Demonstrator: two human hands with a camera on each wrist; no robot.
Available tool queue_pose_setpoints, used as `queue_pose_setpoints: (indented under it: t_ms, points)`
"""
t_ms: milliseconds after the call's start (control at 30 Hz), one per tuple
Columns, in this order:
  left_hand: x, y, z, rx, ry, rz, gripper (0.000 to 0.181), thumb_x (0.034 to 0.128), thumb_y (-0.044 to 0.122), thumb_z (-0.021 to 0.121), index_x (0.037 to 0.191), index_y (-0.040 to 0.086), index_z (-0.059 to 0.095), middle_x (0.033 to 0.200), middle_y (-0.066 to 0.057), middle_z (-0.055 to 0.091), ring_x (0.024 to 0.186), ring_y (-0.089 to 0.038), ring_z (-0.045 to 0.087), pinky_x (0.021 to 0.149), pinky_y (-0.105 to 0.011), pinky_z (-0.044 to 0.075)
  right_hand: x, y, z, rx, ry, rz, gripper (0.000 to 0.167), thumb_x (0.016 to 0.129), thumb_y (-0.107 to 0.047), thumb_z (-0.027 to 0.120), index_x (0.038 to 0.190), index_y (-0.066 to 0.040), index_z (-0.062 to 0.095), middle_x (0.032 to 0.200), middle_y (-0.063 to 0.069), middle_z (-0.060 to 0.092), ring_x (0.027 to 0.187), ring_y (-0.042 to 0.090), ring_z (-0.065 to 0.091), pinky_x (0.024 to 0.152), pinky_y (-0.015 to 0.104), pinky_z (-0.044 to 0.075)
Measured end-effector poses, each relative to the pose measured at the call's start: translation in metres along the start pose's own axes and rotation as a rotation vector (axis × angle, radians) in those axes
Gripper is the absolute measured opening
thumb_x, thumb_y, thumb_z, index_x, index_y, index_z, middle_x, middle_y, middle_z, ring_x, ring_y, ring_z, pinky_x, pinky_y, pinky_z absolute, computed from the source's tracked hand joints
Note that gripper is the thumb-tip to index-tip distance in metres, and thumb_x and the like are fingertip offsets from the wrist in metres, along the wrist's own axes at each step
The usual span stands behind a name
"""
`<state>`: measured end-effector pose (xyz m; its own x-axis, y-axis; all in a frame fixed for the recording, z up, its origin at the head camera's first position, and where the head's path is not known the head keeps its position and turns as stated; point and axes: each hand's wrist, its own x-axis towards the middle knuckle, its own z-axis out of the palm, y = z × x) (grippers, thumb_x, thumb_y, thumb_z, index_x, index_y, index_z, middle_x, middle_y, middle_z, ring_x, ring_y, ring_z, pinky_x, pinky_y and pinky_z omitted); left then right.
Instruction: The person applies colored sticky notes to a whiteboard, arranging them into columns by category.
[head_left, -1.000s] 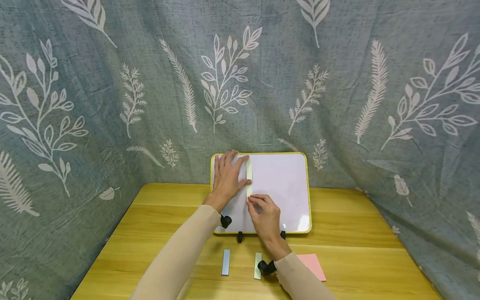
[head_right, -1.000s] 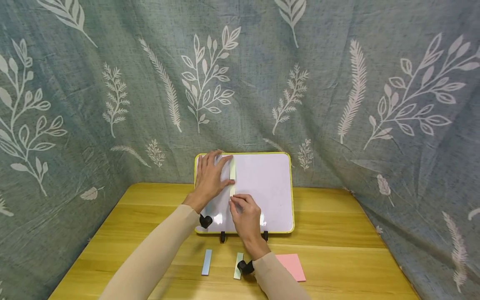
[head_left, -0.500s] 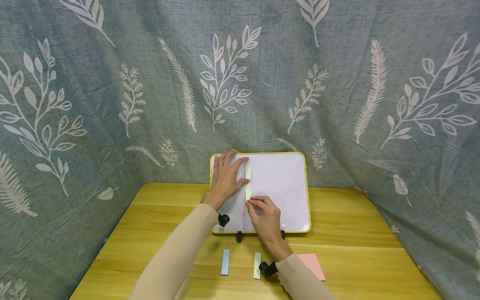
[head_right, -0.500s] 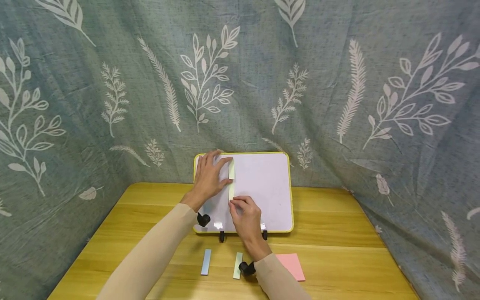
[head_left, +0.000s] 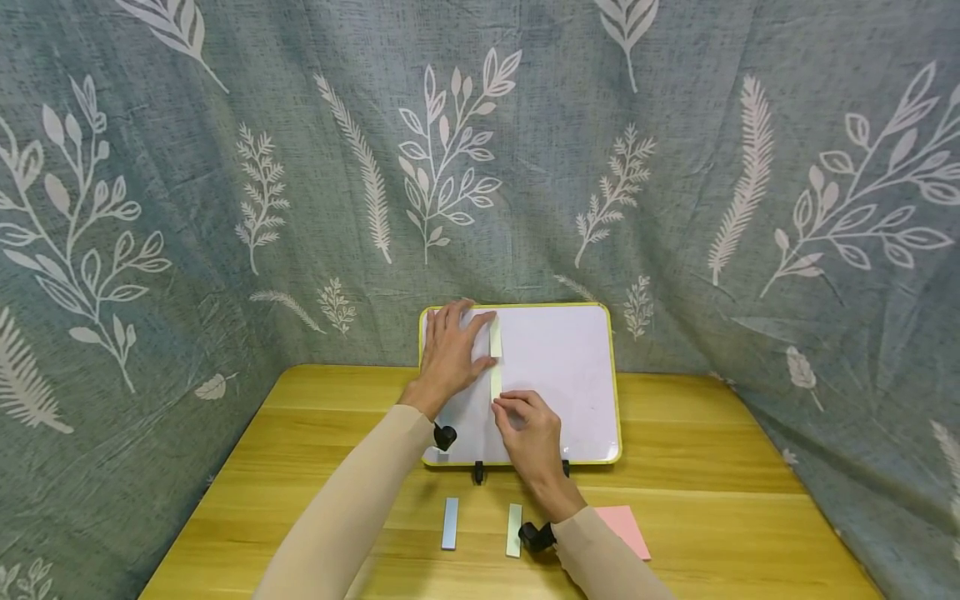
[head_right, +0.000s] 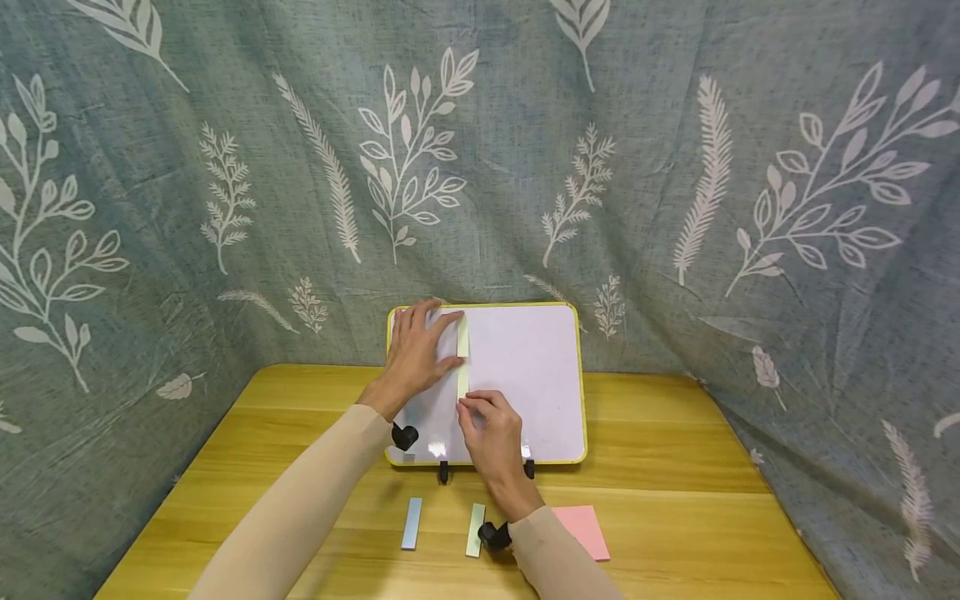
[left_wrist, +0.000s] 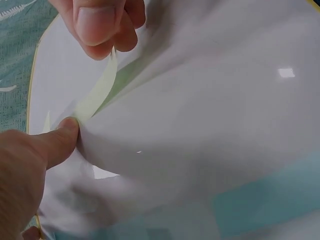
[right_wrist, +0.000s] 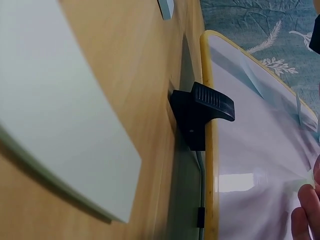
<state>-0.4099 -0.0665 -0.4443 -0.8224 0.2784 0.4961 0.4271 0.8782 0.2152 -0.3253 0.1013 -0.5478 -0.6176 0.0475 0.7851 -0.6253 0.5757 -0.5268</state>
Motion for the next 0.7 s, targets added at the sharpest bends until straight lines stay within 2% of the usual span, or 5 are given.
queue_pose_setpoints:
  t_ms: [200,433,700]
  points:
    - [0.0,-0.003,0.001,0.004,0.0,0.011,0.081,0.1002,0.045,0.094,0.171,0.033,0.058,0.183,-0.016,0.041,0.174,-0.045,0.034,0.146,-0.074,0.016,0.0,-0.002,-0.002,-0.008,-0.011,0.008,0.006,0.097,-0.003,0.094,0.104,-0.002,0.092,0.112,0.012,0.085,0.102,0.03,0.086,0.094,0.05,0.072]
    - [-0.001,-0.006,0.001,0.015,-0.02,0.017,0.083,0.1021,0.049,0.092,0.174,0.034,0.054,0.187,-0.015,0.036,0.177,-0.045,0.03,0.146,-0.076,0.013,-0.002,0.001,-0.005,-0.026,-0.011,-0.012,0.006,0.098,-0.004,0.093,0.104,-0.004,0.092,0.112,0.01,0.085,0.099,0.026,0.085,0.09,0.047,0.072]
    - [-0.014,-0.006,-0.004,0.001,0.026,0.057,0.077,0.1022,0.043,0.093,0.17,0.028,0.06,0.185,-0.017,0.041,0.174,-0.044,0.036,0.143,-0.079,0.019,-0.005,0.004,-0.012,-0.03,-0.051,-0.014,0.006,0.099,-0.005,0.093,0.105,-0.006,0.091,0.112,0.01,0.084,0.097,0.023,0.086,0.088,0.045,0.073]
